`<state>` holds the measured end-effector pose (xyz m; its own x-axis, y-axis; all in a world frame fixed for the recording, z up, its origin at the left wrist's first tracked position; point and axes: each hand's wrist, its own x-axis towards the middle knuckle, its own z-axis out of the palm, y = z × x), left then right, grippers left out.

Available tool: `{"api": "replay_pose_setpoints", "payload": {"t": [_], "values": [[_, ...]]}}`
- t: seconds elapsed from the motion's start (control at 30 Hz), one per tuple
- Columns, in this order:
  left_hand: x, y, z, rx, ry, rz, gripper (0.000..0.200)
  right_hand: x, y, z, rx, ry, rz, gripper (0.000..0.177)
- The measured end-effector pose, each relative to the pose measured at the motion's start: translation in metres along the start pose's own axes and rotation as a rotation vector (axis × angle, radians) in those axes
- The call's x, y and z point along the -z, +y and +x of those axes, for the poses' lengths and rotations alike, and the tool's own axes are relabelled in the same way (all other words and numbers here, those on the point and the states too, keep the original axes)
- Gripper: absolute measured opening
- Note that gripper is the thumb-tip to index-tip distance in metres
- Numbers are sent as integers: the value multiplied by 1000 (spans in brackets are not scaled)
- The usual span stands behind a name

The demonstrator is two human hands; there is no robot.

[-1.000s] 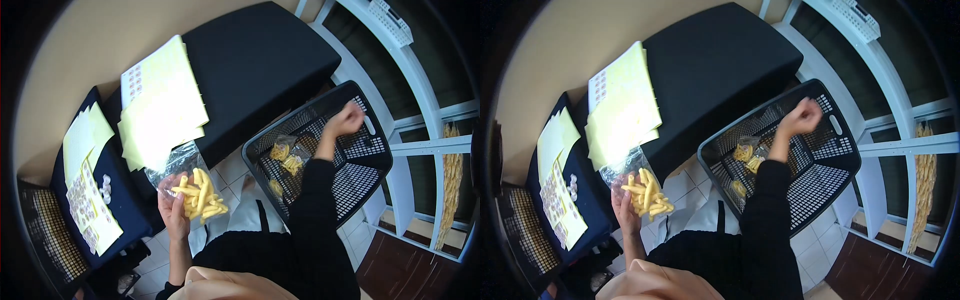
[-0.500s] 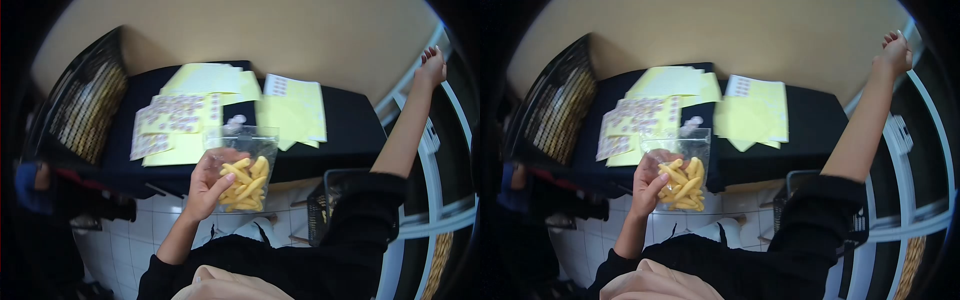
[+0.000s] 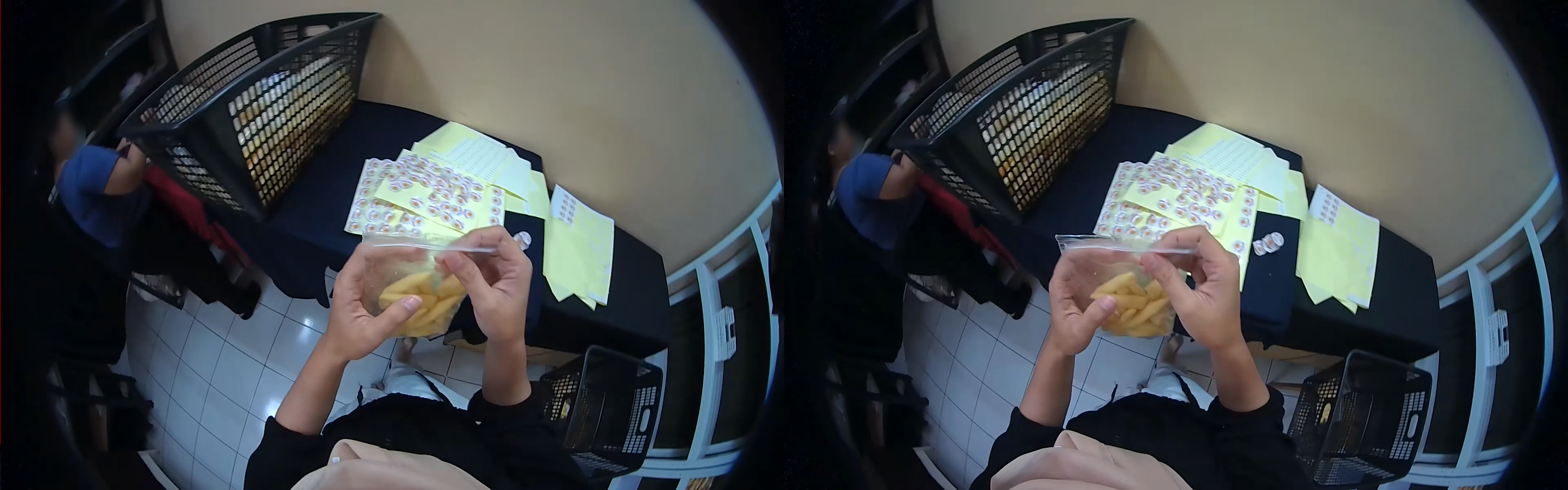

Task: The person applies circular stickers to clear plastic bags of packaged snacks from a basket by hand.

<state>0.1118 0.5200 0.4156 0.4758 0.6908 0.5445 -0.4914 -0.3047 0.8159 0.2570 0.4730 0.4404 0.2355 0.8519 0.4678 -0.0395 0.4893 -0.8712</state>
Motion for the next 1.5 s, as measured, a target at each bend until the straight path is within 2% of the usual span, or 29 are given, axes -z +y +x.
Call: {"api": "replay_pose_setpoints", "payload": {"t": [0.07,0.1,0.2,0.3,0.37,0.53,0.57,0.67,0.7,0.83,0.97,1.13,1.33,1.5], "values": [[10,1,5,-117,141,49,34,-7,1,6,-34,-37,27,13],[11,2,8,-155,215,38,25,-9,4,9,-21,-64,1,13],[25,2,14,-170,209,56,14,-19,11,19,-45,-112,14,13],[33,-6,26,-225,245,158,11,-25,19,36,164,-154,-66,13],[35,-13,37,-253,255,204,10,-22,28,48,203,-134,-92,11],[34,-37,76,-289,169,185,14,0,40,79,258,-102,-172,9],[34,-42,87,-365,139,258,20,5,41,85,250,-92,-180,9],[22,-54,109,-297,210,157,27,23,43,102,254,-73,-257,9],[23,-57,115,-274,181,227,36,29,46,107,272,-75,-276,10],[18,-78,134,-340,170,375,43,49,61,120,268,-49,-281,9],[16,-91,142,-283,165,376,43,56,70,124,222,16,-288,9],[13,-102,154,-241,140,287,44,60,71,129,246,86,-361,8],[21,-112,170,-273,17,247,49,63,74,134,214,157,-344,8],[34,-109,176,-185,46,110,58,54,82,141,155,182,-296,11]]}}
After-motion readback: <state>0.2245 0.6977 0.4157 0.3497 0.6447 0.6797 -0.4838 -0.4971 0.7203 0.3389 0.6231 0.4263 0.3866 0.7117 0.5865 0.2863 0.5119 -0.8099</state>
